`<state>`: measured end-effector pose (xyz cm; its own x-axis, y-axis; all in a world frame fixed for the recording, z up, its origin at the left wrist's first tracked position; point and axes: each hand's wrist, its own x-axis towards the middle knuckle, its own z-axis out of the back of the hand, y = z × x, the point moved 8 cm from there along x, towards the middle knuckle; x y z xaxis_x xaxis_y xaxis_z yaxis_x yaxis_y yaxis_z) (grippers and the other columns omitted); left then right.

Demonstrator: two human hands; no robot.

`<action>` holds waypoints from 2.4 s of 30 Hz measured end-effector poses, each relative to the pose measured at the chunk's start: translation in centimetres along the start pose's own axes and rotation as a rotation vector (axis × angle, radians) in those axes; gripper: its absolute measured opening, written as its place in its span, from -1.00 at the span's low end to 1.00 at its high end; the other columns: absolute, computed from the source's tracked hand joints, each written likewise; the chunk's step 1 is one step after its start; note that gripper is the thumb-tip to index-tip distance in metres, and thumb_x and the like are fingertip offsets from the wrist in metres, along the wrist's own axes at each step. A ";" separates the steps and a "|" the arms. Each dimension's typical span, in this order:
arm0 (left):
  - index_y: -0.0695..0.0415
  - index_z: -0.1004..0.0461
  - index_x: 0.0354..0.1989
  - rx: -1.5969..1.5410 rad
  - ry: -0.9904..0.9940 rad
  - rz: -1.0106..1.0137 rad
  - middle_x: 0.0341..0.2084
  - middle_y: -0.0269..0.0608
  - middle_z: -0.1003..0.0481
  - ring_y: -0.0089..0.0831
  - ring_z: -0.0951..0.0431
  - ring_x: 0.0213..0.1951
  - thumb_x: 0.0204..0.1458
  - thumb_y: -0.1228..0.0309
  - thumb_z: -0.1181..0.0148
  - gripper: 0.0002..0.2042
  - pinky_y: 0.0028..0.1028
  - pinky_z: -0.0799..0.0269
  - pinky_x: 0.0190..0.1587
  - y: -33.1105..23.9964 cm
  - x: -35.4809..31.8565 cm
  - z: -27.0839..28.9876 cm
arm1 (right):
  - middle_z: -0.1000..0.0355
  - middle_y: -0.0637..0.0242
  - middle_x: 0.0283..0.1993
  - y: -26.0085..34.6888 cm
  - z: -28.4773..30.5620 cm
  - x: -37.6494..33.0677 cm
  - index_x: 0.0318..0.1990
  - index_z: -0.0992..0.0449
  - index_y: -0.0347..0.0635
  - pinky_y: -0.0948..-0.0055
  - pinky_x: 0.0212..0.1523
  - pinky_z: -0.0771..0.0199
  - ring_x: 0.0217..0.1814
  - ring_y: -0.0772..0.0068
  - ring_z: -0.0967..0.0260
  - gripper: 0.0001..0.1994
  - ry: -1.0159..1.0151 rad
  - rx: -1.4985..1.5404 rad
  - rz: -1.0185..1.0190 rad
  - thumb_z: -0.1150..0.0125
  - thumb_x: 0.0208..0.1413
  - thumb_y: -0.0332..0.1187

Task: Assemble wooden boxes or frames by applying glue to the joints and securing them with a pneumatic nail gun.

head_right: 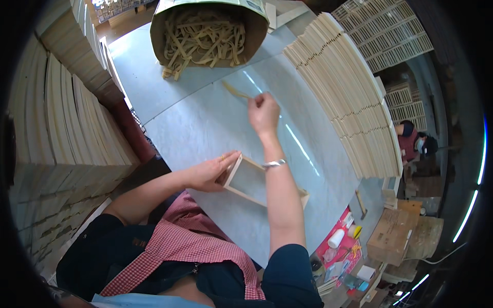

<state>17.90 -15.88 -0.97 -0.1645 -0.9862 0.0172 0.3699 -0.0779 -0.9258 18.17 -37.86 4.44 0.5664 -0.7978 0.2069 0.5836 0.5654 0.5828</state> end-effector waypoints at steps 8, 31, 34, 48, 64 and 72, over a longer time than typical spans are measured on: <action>0.27 0.17 0.50 0.029 0.129 0.018 0.34 0.17 -0.15 -0.14 -0.54 -0.26 -0.13 0.64 -0.30 -0.01 -0.33 -0.54 -0.18 -1.4 -1.8 -3.4 | -0.63 0.27 -0.37 -5.6 14.6 -13.2 -0.08 -0.63 -0.27 0.48 -0.30 -0.54 -0.42 0.44 -0.52 -0.73 -0.238 -0.243 0.046 -0.37 0.01 -0.49; 0.09 0.24 0.54 0.054 0.045 0.003 0.03 0.06 -0.46 -0.30 -0.52 -0.30 -0.22 0.62 -0.45 0.15 -0.41 -0.52 -0.26 -0.7 -2.7 -4.6 | -0.42 0.47 -0.55 1.7 7.8 -19.0 -0.35 -0.57 -0.20 0.56 -0.50 -0.25 -0.57 0.62 -0.19 -0.98 -0.041 0.277 0.109 -0.26 0.06 -0.48; 0.19 0.13 0.50 -0.014 0.005 -0.020 -0.01 0.04 -0.49 -0.28 -0.54 -0.33 -0.26 0.63 -0.44 0.09 -0.44 -0.53 -0.28 -0.9 -3.0 -4.3 | -0.40 0.47 -0.58 3.5 5.8 -20.2 -0.37 -0.57 -0.20 0.57 -0.50 -0.23 -0.57 0.61 -0.17 -0.98 0.122 0.280 0.140 -0.25 0.05 -0.48; 0.16 -0.14 0.38 0.428 -0.130 -0.166 0.03 -0.02 -0.49 -0.16 -0.51 -0.02 -0.40 0.31 -0.55 0.03 -0.21 -0.38 0.08 -0.7 -1.7 -3.3 | -0.52 0.25 -0.48 8.1 7.4 -29.4 -0.28 -0.58 -0.26 0.33 -0.48 -0.37 -0.57 0.28 -0.37 -0.80 0.229 -0.113 0.172 -0.21 0.21 -0.28; 0.04 -0.14 0.39 0.500 -0.015 -0.092 0.11 -0.06 -0.45 -0.11 -0.44 0.05 -0.42 0.19 -0.56 0.05 -0.17 -0.15 0.27 -1.1 -1.6 -3.0 | -0.47 0.25 -0.25 -11.6 23.0 -42.4 0.13 -0.52 -0.28 0.47 -0.55 -0.26 -0.60 0.45 -0.18 -0.60 -0.186 -0.416 -0.214 -0.22 0.08 -0.55; -0.01 -0.10 0.43 0.510 0.006 -0.047 0.17 -0.05 -0.43 -0.07 -0.40 0.16 -0.37 0.19 -0.53 0.05 -0.11 -0.11 0.32 -0.8 -1.8 -3.2 | -0.34 0.21 0.05 -18.9 17.2 -36.5 0.27 -0.32 -0.32 0.44 -0.14 -0.42 -0.14 0.33 -0.34 -0.42 0.169 -0.163 -0.040 -0.24 0.02 -0.60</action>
<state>14.98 -13.54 -1.47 -0.1964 -0.9792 0.0508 0.7611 -0.1849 -0.6217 -23.55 -23.08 -0.63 0.6222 -0.7817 0.0436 0.6861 0.5712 0.4506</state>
